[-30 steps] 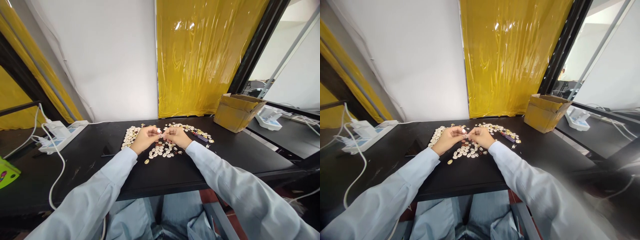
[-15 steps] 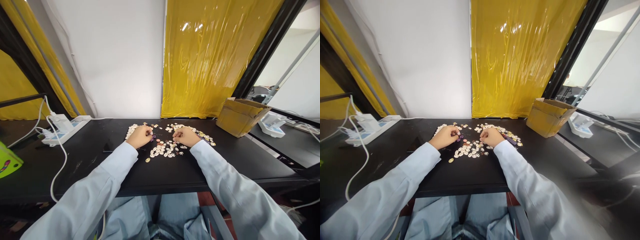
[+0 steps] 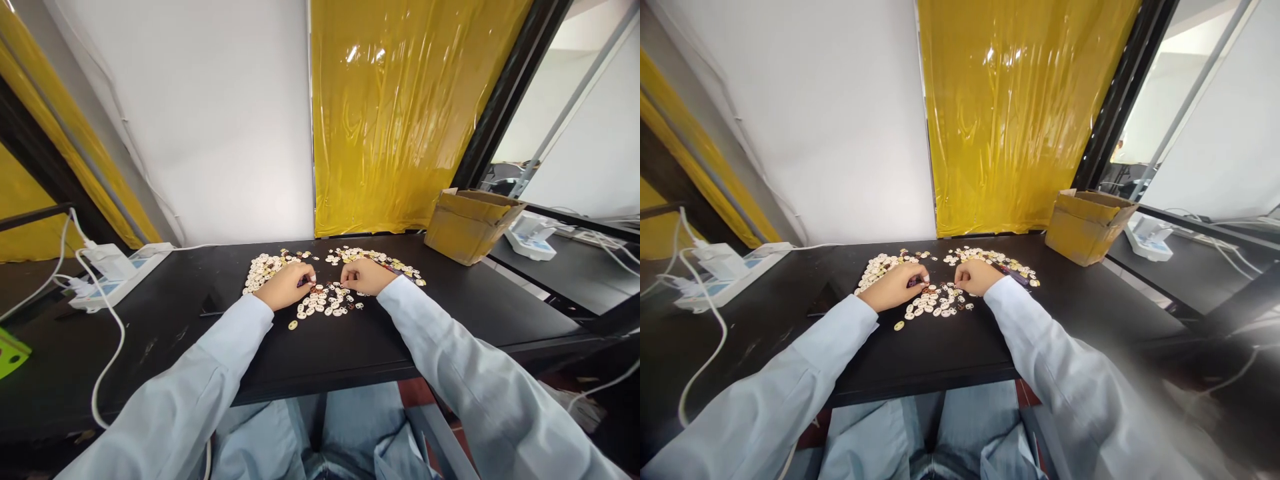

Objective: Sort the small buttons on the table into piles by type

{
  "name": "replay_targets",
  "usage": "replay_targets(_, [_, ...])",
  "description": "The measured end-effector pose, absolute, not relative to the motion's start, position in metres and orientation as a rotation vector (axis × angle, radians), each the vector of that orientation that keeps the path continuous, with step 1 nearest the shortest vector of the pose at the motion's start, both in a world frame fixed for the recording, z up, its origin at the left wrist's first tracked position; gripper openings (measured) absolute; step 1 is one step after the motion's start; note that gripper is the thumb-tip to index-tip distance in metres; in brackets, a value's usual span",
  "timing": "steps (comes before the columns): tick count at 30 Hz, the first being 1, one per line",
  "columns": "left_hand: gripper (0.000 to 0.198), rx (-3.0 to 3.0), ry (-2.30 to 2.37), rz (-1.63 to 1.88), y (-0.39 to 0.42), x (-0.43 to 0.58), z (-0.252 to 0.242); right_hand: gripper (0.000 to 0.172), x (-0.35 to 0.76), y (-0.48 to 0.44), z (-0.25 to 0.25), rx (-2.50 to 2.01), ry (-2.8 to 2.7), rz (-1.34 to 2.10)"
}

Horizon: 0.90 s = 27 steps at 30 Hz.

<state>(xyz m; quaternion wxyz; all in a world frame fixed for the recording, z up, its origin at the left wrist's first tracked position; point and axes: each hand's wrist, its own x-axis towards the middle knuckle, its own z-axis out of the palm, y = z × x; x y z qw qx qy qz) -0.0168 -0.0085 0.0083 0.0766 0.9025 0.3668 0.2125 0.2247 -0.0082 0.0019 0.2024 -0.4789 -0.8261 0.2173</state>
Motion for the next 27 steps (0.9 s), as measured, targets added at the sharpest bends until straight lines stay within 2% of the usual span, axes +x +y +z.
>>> replay_targets(6, [0.015,2.68,1.08,0.647,-0.008,-0.017,0.005,0.01,0.223,-0.011,0.003,-1.326,-2.281,0.617])
replay_targets(14, [0.007,2.517,1.038,0.775,-0.006,-0.018,0.003,0.002,0.221,-0.008,-0.001,-1.311,-2.168,0.753])
replay_targets(20, [0.013,1.79,0.985,1.007,-0.01,-0.003,0.0,0.02,0.208,-0.008,0.001,-1.07,-1.794,0.979])
replay_targets(22, [0.014,1.79,1.015,1.007,-0.012,0.001,-0.001,0.025,0.202,-0.008,-0.001,-1.048,-1.734,1.032])
replay_targets(27, [0.013,2.122,0.998,0.931,-0.021,0.002,0.006,0.017,0.197,-0.004,-0.01,-1.109,-1.726,0.943])
